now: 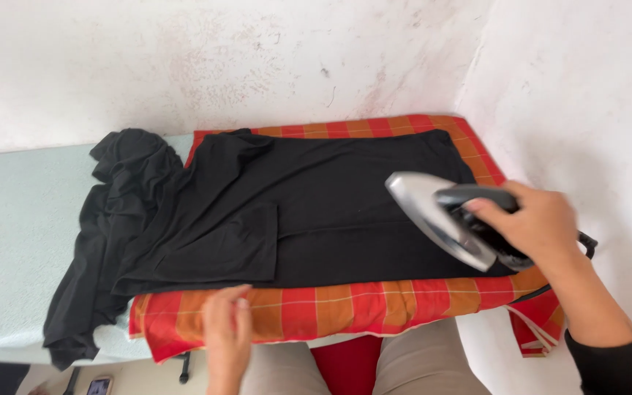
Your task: Ironing a black t-shirt on an ironing board and then folding it into a neat rectangle.
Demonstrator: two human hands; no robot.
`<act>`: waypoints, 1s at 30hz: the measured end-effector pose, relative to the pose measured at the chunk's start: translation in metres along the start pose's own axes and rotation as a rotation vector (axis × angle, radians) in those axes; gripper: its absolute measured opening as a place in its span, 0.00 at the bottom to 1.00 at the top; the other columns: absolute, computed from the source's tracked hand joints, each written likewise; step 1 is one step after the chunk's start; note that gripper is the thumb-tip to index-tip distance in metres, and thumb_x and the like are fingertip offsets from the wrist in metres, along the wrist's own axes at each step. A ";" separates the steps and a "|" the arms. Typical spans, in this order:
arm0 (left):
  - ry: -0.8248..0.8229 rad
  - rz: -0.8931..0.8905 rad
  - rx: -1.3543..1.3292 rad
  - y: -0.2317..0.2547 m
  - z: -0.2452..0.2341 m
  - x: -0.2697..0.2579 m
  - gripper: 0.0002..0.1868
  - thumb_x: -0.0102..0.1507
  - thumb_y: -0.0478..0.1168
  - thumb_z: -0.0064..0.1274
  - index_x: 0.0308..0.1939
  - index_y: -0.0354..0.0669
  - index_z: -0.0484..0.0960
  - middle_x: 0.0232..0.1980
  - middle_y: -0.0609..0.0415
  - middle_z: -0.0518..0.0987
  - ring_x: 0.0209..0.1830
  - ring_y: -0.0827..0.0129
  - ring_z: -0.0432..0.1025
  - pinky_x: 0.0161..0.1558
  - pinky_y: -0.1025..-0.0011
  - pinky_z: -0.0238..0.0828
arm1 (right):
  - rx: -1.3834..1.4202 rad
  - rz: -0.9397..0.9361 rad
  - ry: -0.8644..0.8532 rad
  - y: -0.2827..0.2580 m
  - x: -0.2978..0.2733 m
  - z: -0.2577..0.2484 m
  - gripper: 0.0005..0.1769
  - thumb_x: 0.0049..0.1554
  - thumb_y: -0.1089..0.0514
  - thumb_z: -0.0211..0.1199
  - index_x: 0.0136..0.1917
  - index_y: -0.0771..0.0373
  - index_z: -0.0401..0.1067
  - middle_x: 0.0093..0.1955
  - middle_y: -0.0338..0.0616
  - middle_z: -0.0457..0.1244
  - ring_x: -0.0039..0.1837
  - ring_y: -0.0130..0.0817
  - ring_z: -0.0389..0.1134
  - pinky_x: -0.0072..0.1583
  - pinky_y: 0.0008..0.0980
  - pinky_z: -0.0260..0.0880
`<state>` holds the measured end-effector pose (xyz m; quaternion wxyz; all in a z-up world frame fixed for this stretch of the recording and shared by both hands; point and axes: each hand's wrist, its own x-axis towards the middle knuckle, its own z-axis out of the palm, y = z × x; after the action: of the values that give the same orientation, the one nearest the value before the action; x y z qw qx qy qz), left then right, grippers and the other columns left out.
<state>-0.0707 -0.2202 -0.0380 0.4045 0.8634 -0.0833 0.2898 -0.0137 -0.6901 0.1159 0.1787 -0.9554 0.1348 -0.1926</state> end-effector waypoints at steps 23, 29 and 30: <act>0.216 -0.824 0.126 -0.101 -0.109 0.074 0.28 0.69 0.49 0.45 0.70 0.42 0.61 0.37 0.51 0.79 0.46 0.52 0.74 0.48 0.53 0.68 | -0.517 -0.397 -0.536 -0.170 -0.032 0.077 0.43 0.47 0.10 0.44 0.48 0.44 0.77 0.44 0.37 0.73 0.53 0.44 0.75 0.47 0.41 0.75; 0.422 -0.829 -0.158 -0.135 -0.108 0.073 0.17 0.65 0.39 0.57 0.59 0.45 0.77 0.42 0.54 0.84 0.41 0.69 0.80 0.38 0.74 0.78 | -0.344 -0.572 -0.467 -0.214 -0.050 0.097 0.48 0.49 0.14 0.50 0.62 0.51 0.78 0.56 0.46 0.74 0.59 0.47 0.75 0.56 0.41 0.76; 0.441 -0.817 -0.211 -0.135 -0.109 0.071 0.18 0.65 0.38 0.58 0.59 0.45 0.78 0.42 0.54 0.84 0.40 0.70 0.80 0.36 0.77 0.78 | -0.320 -0.594 -0.485 -0.224 -0.054 0.097 0.48 0.50 0.16 0.50 0.63 0.53 0.78 0.57 0.49 0.73 0.59 0.49 0.75 0.56 0.43 0.76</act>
<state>-0.0087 -0.0436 -0.0301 0.5788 0.6975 0.3222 0.2733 0.0209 -0.4429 0.1034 -0.0090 -0.9861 -0.1647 0.0181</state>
